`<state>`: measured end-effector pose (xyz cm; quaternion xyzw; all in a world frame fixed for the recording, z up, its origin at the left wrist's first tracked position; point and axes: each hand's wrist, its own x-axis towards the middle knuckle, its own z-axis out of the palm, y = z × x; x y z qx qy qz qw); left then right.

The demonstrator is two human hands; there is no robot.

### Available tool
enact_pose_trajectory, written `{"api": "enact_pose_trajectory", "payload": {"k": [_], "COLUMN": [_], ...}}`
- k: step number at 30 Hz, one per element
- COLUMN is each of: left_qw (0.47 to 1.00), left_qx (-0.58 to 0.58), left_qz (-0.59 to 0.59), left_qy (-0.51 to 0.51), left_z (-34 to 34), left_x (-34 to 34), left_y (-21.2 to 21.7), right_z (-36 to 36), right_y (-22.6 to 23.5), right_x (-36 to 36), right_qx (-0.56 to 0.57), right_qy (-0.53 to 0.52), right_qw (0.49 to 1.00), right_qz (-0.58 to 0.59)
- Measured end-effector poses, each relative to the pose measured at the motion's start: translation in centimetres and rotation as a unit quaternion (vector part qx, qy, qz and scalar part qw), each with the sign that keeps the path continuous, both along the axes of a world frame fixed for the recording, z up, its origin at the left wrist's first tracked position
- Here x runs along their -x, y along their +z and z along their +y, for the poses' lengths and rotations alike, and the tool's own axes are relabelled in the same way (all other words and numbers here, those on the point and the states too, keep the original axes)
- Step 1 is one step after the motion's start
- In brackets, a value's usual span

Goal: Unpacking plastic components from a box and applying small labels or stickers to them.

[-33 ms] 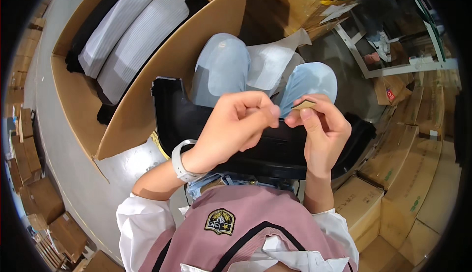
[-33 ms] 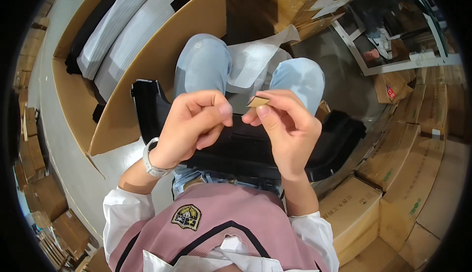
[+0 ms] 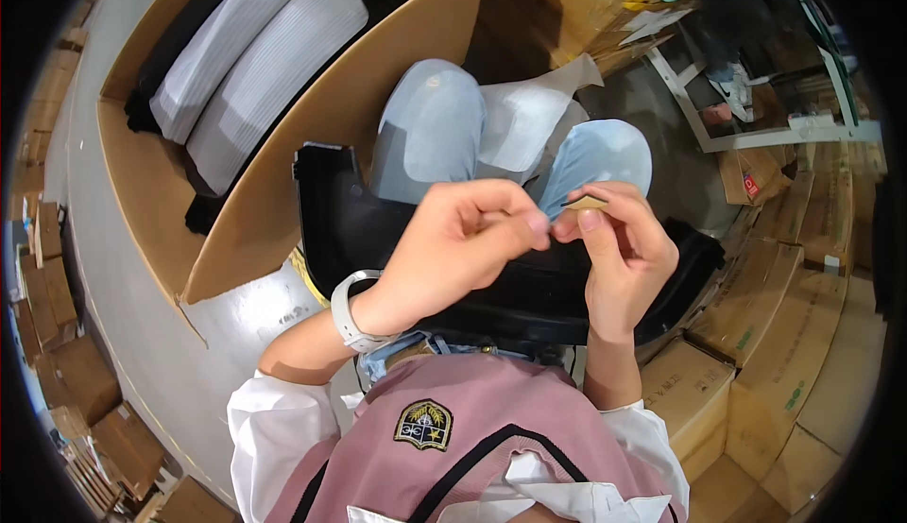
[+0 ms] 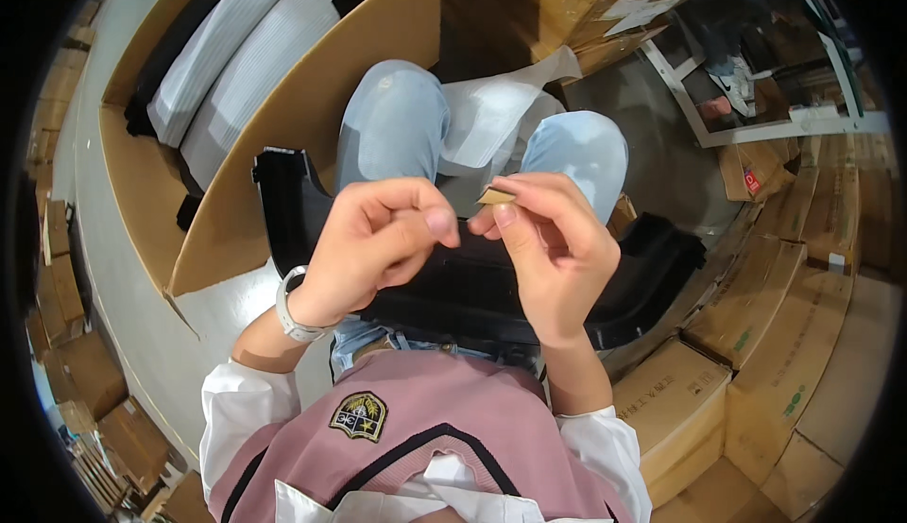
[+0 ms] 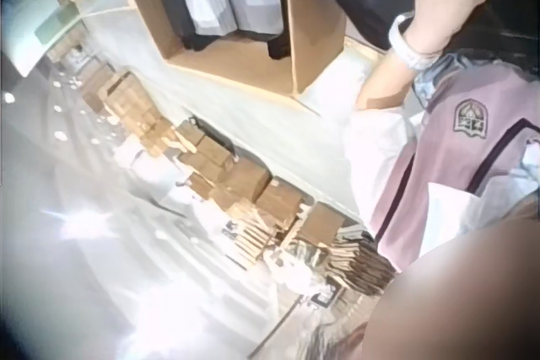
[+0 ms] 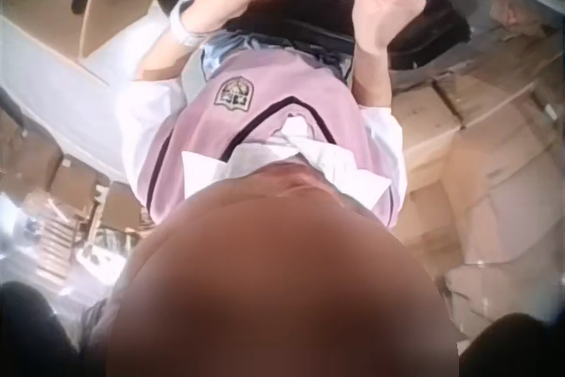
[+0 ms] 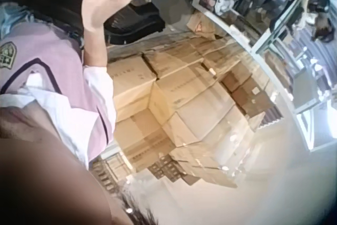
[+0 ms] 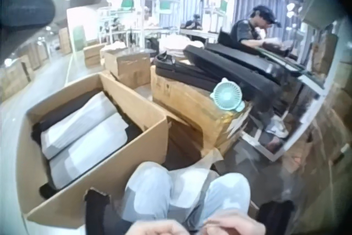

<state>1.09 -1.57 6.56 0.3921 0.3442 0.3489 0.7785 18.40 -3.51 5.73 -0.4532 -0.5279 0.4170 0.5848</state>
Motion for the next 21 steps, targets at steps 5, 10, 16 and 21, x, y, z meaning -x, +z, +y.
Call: {"api": "enact_pose_trajectory", "payload": {"k": [5, 10, 16, 21], "left_qw": [0.996, 0.993, 0.984, 0.979], "left_qx": [-0.058, -0.071, -0.148, -0.167], "left_qz": [-0.023, -0.005, 0.000, 0.029], "left_qy": [0.061, 0.091, 0.100, 0.113], "left_z": [-0.9, -0.7, -0.3, -0.7], "left_x": [0.5, 0.9, 0.8, 0.6], "left_y": [-1.0, -1.2, -2.0, -1.8], "right_z": [0.8, 0.6, 0.6, 0.1], "right_y": [-0.5, -1.3, -1.7, -2.3], "right_x": [1.8, 2.1, 2.3, 2.2], "right_qx": [-0.294, -0.260, -0.231, -0.199], "right_qy": [-0.053, -0.050, -0.022, -0.014], "right_qw": [0.908, 0.915, 0.938, 0.960], "right_qz": [-0.293, -0.305, -0.256, -0.198]}}
